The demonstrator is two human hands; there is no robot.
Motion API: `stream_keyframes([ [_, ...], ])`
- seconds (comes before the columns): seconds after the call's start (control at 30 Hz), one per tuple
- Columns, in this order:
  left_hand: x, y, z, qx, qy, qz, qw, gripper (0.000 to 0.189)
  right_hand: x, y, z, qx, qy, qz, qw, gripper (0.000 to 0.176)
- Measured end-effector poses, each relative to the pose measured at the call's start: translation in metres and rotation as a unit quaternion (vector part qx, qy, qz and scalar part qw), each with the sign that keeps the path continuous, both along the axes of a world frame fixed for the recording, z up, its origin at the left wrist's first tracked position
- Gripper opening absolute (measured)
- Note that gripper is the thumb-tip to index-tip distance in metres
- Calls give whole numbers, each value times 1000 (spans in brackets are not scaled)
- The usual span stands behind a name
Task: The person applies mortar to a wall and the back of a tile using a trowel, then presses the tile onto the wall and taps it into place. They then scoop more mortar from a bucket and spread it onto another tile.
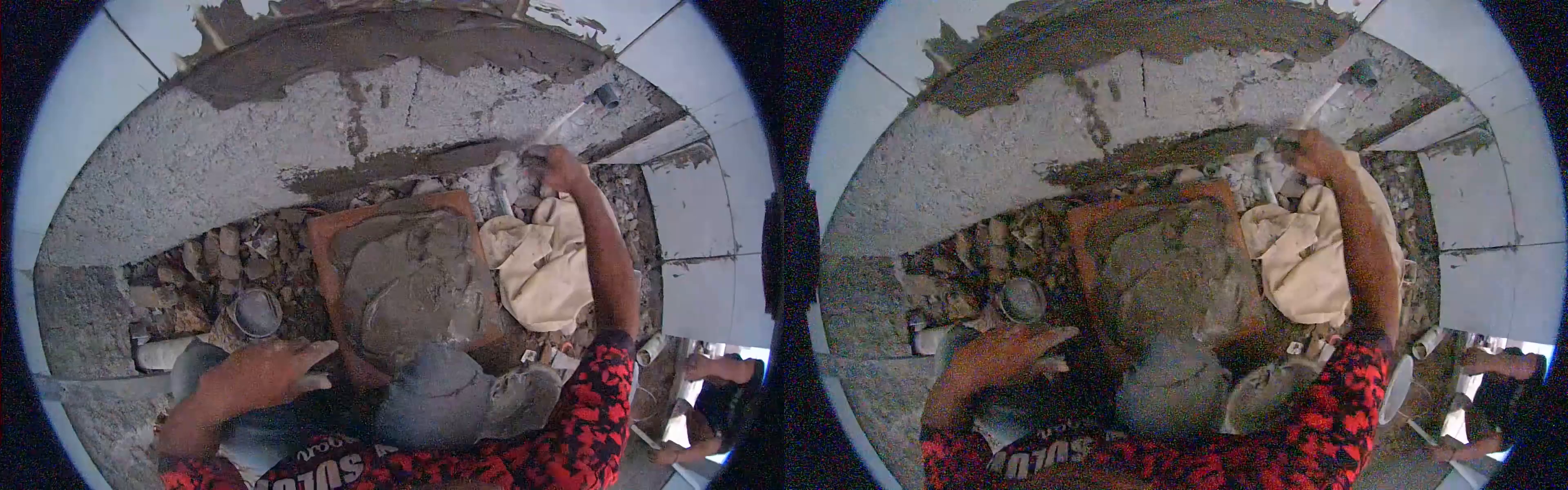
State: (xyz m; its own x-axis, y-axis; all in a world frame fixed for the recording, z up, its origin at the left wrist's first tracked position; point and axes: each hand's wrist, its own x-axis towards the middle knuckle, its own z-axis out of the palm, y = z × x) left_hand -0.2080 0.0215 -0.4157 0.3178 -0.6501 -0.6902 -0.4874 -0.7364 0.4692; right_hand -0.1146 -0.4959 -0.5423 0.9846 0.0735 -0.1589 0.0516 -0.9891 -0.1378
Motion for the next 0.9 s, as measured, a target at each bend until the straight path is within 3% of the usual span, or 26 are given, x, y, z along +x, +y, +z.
stream_keyframes([
  [0.13,7,1,-13,-54,18,-1,998,50,-42,5,53,89,-15,-4,996,34],
  [0.2,9,-1,-21,-46,6,-21,999,49,-93,24,62,101,-121,-84,984,35],
  [0.3,19,-6,-34,-65,27,-67,995,49,-174,46,65,127,-102,-205,965,39],
  [0.37,24,-9,-48,-54,49,-107,992,47,-232,67,76,152,-6,-319,935,41],
  [0.43,28,-12,-64,-49,62,-146,986,45,-302,81,69,48,-51,-352,933,43],
  [0.47,25,-9,-74,-47,81,-139,986,47,-327,99,68,99,-105,-351,925,45],
  [0.53,19,-12,-76,-40,119,-146,981,49,-381,138,80,174,16,-552,815,46],
  [0.57,19,-18,-72,-33,137,-138,980,47,-412,154,74,158,-14,-517,841,44],
  [0.6,16,-23,-68,-25,150,-127,980,45,-432,181,73,212,-86,-527,819,40],
  [0.67,6,-25,-66,1,178,-135,975,46,-456,236,84,166,0,-673,721,42],
  [0.7,-2,-24,-65,23,193,-127,973,47,-474,259,77,141,-71,-614,773,41],
  [0.73,-10,-20,-66,27,198,-131,971,47,-514,284,45,212,-91,-671,704,39],
  [0.77,-19,-19,-65,38,216,-79,972,47,-509,296,47,172,-97,-645,738,38],
  [0.8,-30,-13,-67,47,229,-27,972,47,-495,303,50,65,-92,-578,808,35],
  [0.83,-43,-4,-69,58,231,-34,971,47,-500,304,47,151,22,-651,744,34],
  [0.9,-62,15,-72,12,223,74,972,48,-511,308,25,259,142,-735,610,33],
])
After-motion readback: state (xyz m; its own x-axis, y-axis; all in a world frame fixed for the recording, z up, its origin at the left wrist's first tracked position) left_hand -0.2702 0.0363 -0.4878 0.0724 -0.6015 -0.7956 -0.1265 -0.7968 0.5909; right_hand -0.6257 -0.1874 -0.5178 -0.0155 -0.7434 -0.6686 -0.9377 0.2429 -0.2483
